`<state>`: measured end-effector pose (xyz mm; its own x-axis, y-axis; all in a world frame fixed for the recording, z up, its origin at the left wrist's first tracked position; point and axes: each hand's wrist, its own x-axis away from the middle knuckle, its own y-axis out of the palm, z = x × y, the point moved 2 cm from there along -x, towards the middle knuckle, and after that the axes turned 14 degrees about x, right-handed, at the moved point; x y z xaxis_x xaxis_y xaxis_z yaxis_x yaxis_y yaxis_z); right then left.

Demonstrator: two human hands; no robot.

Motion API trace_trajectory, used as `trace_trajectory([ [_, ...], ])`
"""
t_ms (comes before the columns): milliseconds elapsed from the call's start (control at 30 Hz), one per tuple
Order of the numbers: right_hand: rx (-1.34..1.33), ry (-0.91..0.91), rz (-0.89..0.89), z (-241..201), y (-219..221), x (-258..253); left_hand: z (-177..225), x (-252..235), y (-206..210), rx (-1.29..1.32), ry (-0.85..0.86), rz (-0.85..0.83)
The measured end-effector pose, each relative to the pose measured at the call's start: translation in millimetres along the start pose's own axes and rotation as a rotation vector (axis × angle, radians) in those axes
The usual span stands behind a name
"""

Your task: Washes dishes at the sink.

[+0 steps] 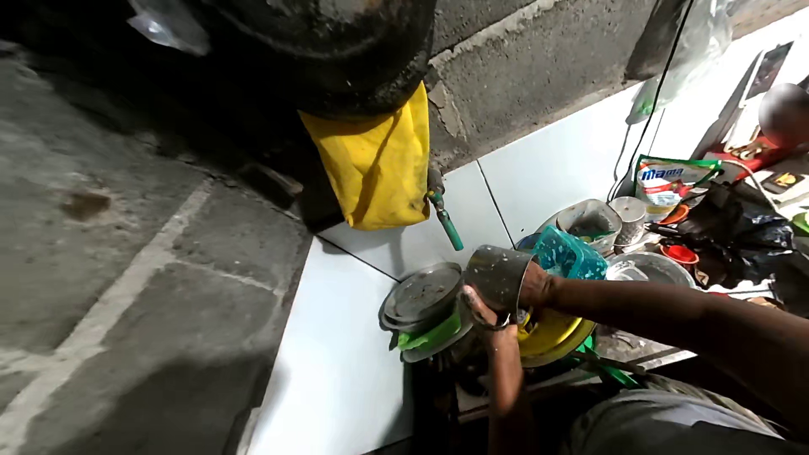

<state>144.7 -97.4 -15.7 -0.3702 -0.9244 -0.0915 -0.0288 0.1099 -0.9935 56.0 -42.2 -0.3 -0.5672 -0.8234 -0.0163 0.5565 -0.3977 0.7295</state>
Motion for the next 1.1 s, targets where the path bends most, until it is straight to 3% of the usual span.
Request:
trace_trajectory([
  [167, -0.723, 0.03, -0.055, -33, -45, 23, 12, -10, 11, 0.053, 0.148, -0.026],
  [200, -0.67, 0.007, -0.02, -29, -44, 23, 16, -11, 13, 0.032, 0.144, -0.021],
  [267, -0.272, -0.055, 0.093, -11, -15, 13, 12, -9, 10, 0.016, 0.09, -0.068],
  [333, -0.126, -0.03, 0.066, -5, -1, -2, 4, -9, 10, 0.007, 0.054, -0.143],
  [400, -0.446, 0.035, -0.052, -21, -11, 3, 3, -9, 13, 0.047, 0.057, -0.119],
  [467, -0.744, -0.002, -0.042, -31, -35, 22, 10, -10, 14, 0.064, 0.09, -0.066],
  [600, -0.256, 0.04, -0.167, -9, -25, 8, 9, -2, 13, -0.158, -0.059, 0.042],
  [667, -0.343, 0.114, -0.069, -1, -16, -11, 13, 0, 22, -0.214, -0.07, 0.033],
  [733, -0.659, 0.13, 0.002, -2, -33, -9, 18, 4, 21, -0.211, -0.039, -0.088],
  [800, -0.857, 0.135, -0.149, -12, -70, 6, 15, 5, 13, -0.126, -0.029, -0.077],
  [900, -0.54, -0.016, -0.112, -30, -52, 14, 14, 12, 15, 0.022, -0.097, -0.011],
  [967, -0.149, -0.056, 0.056, -14, -14, 9, 7, 15, 14, 0.054, -0.134, -0.01],
  [1000, -0.077, -0.046, 0.083, -4, -4, 2, 3, 15, 16, 0.048, -0.152, 0.026],
  [1033, -0.111, -0.01, 0.017, -2, -7, 1, 0, 15, 17, 0.033, -0.16, 0.055],
  [1100, -0.42, 0.063, -0.152, -13, -24, 5, -1, 14, 21, -0.005, -0.153, 0.083],
])
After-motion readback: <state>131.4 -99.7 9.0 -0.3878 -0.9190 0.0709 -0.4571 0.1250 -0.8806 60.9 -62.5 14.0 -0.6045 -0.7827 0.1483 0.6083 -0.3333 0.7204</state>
